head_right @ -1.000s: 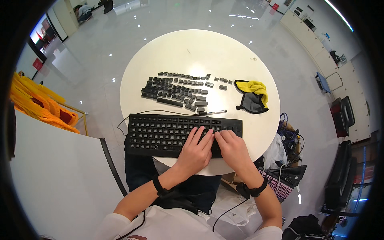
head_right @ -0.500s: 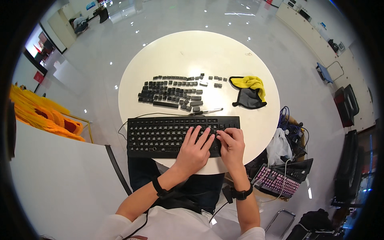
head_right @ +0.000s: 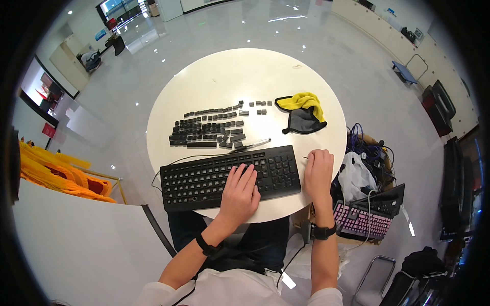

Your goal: The recorder is replacing keycaps on a computer keyboard.

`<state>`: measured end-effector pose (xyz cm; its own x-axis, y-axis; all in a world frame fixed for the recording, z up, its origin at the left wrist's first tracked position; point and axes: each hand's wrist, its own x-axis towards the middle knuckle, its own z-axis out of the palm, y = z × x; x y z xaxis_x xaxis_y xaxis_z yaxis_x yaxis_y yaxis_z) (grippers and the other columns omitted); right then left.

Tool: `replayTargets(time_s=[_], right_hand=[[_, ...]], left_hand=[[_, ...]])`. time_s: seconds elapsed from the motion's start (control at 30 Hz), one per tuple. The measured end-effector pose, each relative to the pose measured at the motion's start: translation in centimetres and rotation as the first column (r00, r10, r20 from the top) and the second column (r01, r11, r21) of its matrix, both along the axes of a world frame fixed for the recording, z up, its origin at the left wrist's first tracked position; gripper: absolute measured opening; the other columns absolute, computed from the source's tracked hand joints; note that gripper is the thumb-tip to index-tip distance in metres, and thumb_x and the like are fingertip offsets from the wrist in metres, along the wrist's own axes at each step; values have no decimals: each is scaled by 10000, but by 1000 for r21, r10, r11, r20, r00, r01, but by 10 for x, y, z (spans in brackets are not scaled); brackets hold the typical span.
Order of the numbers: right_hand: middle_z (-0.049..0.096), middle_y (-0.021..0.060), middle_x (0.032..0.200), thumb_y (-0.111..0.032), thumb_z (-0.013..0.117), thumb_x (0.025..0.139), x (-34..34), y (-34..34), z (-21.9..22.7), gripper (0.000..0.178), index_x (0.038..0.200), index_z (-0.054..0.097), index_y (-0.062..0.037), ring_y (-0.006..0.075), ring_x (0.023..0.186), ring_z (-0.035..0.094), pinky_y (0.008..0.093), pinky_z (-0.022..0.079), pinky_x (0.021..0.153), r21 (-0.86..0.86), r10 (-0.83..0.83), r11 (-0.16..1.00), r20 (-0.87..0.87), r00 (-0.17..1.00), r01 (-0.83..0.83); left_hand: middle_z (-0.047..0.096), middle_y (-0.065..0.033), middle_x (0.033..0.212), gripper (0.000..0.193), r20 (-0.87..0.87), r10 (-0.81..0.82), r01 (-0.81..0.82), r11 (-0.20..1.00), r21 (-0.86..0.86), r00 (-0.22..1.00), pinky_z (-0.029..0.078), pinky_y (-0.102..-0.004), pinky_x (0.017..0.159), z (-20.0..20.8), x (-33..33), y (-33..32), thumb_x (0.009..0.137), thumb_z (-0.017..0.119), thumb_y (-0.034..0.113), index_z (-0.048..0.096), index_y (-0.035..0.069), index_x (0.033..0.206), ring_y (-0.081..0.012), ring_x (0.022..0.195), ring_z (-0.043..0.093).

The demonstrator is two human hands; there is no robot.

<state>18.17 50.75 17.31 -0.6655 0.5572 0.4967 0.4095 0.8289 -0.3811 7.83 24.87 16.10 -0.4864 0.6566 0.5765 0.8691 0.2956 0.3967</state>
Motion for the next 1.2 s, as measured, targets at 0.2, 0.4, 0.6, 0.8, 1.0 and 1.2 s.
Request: replayTargets(time_s=[0.2, 0.4, 0.6, 0.8, 1.0, 1.2], right_hand=[[703, 185, 1158, -62, 709, 1041, 2, 0, -2, 160, 1176, 766, 2, 388, 1150, 649, 470, 523, 1038, -251, 31, 967, -93, 995, -54], [731, 164, 1225, 24, 818, 876, -17, -61, 74, 350, 1219, 759, -9, 392, 1182, 677, 450, 563, 1020, -235, 529, 812, -90, 844, -534], [780, 115, 1223, 10, 892, 790, -45, -81, 82, 296, 1064, 780, 4, 345, 1214, 698, 446, 601, 1064, -159, 647, 756, 334, 686, -635], [783, 129, 1207, 16, 881, 785, -56, -71, 79, 225, 993, 796, 7, 350, 1206, 703, 431, 606, 1055, -217, 684, 722, 366, 631, -657], [778, 135, 1188, 24, 857, 784, -61, -61, 83, 228, 989, 766, -8, 329, 1151, 737, 398, 623, 990, -430, 741, 656, 210, 638, -621], [772, 69, 1235, 64, 842, 880, -56, -13, 64, 271, 1122, 758, -22, 136, 1056, 709, 306, 592, 922, -684, 622, 392, -296, 725, -615]], left_hand=[[754, -255, 1429, 383, 56, 16, -21, 996, 90, 998, 494, -597, 1265, 4, -2, 2, 936, 739, 24, 772, -118, 1290, -457, 1396, 681], [767, -249, 1400, 333, 140, 41, -64, 984, 169, 989, 534, -572, 1236, 1, -6, -1, 919, 737, -12, 786, -108, 1234, -445, 1366, 710], [769, -247, 1390, 316, 142, 44, -70, 981, 179, 989, 541, -566, 1228, 2, -5, -1, 911, 748, -9, 790, -102, 1210, -444, 1365, 708], [765, -249, 1380, 310, 163, 19, -52, 979, 199, 986, 533, -570, 1235, 3, -5, 0, 907, 750, -10, 785, -104, 1200, -446, 1361, 703], [764, -259, 1373, 300, 160, 13, -47, 976, 210, 987, 532, -570, 1232, 3, -7, -2, 916, 742, -2, 781, -111, 1192, -454, 1348, 704], [764, -271, 1364, 301, 155, 5, -38, 976, 214, 988, 532, -569, 1232, 5, -7, -1, 916, 739, 1, 782, -113, 1191, -460, 1347, 701]])
